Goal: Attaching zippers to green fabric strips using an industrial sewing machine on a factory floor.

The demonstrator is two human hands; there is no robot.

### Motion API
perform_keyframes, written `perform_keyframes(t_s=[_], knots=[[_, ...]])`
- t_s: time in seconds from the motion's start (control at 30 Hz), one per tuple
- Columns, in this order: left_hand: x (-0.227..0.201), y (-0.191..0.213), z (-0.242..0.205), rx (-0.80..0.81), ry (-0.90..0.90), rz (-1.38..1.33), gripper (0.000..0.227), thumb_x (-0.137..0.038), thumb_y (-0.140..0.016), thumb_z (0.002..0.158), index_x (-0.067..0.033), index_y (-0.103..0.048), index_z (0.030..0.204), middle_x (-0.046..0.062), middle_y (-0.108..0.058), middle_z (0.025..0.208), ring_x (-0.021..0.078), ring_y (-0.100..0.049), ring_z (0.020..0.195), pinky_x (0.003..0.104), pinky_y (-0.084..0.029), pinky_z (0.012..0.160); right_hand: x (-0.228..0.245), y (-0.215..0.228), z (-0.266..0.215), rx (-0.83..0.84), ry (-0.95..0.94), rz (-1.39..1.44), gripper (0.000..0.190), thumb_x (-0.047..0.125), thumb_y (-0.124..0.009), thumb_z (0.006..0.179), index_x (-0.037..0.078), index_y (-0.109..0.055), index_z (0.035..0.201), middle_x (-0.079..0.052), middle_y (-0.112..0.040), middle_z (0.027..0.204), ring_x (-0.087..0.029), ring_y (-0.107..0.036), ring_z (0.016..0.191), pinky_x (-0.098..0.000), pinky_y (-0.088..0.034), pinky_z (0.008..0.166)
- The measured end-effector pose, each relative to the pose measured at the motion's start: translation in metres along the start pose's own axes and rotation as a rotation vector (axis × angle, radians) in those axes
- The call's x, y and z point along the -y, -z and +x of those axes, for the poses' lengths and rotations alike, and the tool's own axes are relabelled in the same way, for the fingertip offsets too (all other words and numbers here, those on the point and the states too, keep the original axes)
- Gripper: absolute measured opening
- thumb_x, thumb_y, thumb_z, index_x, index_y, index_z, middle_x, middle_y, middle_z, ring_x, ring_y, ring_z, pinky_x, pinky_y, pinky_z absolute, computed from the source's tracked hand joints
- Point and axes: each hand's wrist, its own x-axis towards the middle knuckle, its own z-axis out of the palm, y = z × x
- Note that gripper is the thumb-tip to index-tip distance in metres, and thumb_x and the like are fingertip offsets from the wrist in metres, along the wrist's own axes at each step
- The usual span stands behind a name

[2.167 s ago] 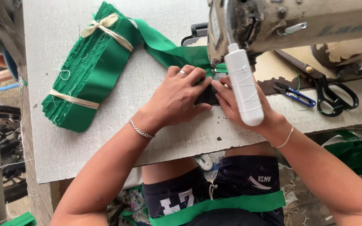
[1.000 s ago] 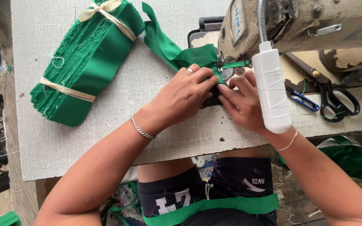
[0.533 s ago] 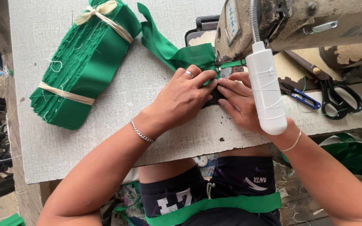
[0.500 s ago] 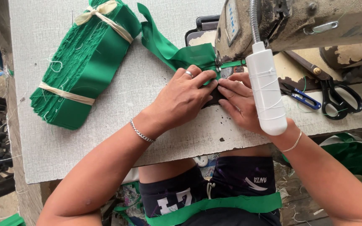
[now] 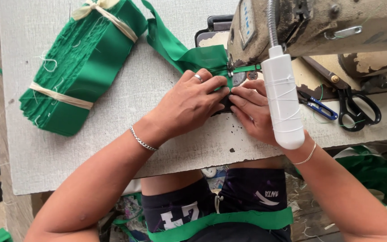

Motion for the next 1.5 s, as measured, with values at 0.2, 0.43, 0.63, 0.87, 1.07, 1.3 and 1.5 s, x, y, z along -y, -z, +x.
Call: perform_keyframes(t_s=[0.2, 0.43, 0.63, 0.87, 1.07, 1.3, 1.5], knots=[[0.004, -0.001, 0.000, -0.035, -0.016, -0.015, 0.022, -0.030, -0.069, 0.095, -0.0131, -0.069, 0.109, 0.002, -0.059, 0.110, 0.0269, -0.056, 0.097, 0.037, -0.040, 0.074, -0.004, -0.010, -0.003, -0.041, 0.021, -0.084, 0.022, 0.014, -0.071, 0.097, 0.005, -0.076, 0.117, -0.012, -0.072, 0.119, -0.031, -0.063, 0.109, -0.0453, -0.053, 0.090], [0.007, 0.001, 0.003, -0.041, -0.013, -0.014, 0.019, -0.033, -0.070, 0.095, -0.0160, -0.070, 0.104, -0.002, -0.060, 0.110, 0.0247, -0.056, 0.097, 0.037, -0.037, 0.072, 0.000, -0.009, 0.002, -0.059, 0.038, -0.071, 0.027, 0.019, -0.070, 0.100, -0.001, -0.074, 0.117, -0.017, -0.071, 0.117, -0.036, -0.063, 0.107, -0.0456, -0.051, 0.085], [0.008, 0.000, 0.002, -0.045, 0.005, -0.011, 0.018, -0.033, -0.071, 0.095, -0.0166, -0.069, 0.100, -0.004, -0.060, 0.112, 0.0247, -0.056, 0.097, 0.038, -0.037, 0.070, 0.002, -0.008, 0.004, -0.073, 0.054, -0.066, 0.027, 0.019, -0.070, 0.101, -0.003, -0.074, 0.115, -0.019, -0.072, 0.116, -0.037, -0.064, 0.106, -0.0457, -0.051, 0.084], [0.014, -0.006, -0.002, -0.012, -0.010, 0.036, 0.018, -0.037, -0.069, 0.097, -0.0198, -0.069, 0.101, -0.006, -0.059, 0.111, 0.0228, -0.055, 0.098, 0.037, -0.037, 0.071, 0.006, -0.007, 0.007, -0.108, 0.055, -0.019, 0.028, 0.017, -0.070, 0.101, -0.007, -0.073, 0.114, -0.023, -0.071, 0.115, -0.039, -0.063, 0.103, -0.0478, -0.054, 0.086], [0.019, -0.002, 0.002, -0.004, -0.002, 0.060, 0.022, -0.039, -0.070, 0.095, -0.0194, -0.069, 0.104, -0.006, -0.060, 0.114, 0.0228, -0.055, 0.100, 0.038, -0.038, 0.073, 0.006, -0.009, 0.008, -0.131, 0.038, -0.012, 0.032, 0.020, -0.069, 0.102, -0.009, -0.072, 0.116, -0.025, -0.070, 0.117, -0.041, -0.063, 0.104, -0.0490, -0.053, 0.087], [0.035, -0.009, 0.008, 0.044, 0.008, 0.103, 0.035, -0.046, -0.071, 0.097, -0.0194, -0.068, 0.121, -0.004, -0.059, 0.131, 0.0265, -0.057, 0.109, 0.045, -0.037, 0.074, 0.002, 0.008, 0.002, -0.026, 0.052, -0.172, 0.024, 0.008, -0.072, 0.100, -0.006, -0.072, 0.119, -0.018, -0.072, 0.121, -0.036, -0.065, 0.113, -0.0479, -0.050, 0.107], [0.045, -0.031, 0.002, 0.031, 0.057, 0.182, 0.050, -0.060, -0.056, 0.104, -0.0238, -0.067, 0.136, -0.007, -0.058, 0.147, 0.0228, -0.054, 0.119, 0.045, -0.034, 0.079, -0.032, 0.060, -0.086, 0.011, -0.287, -0.636, 0.045, 0.029, -0.089, 0.095, -0.006, -0.069, 0.114, -0.015, -0.064, 0.114, -0.028, -0.050, 0.106, -0.0347, -0.045, 0.092]])
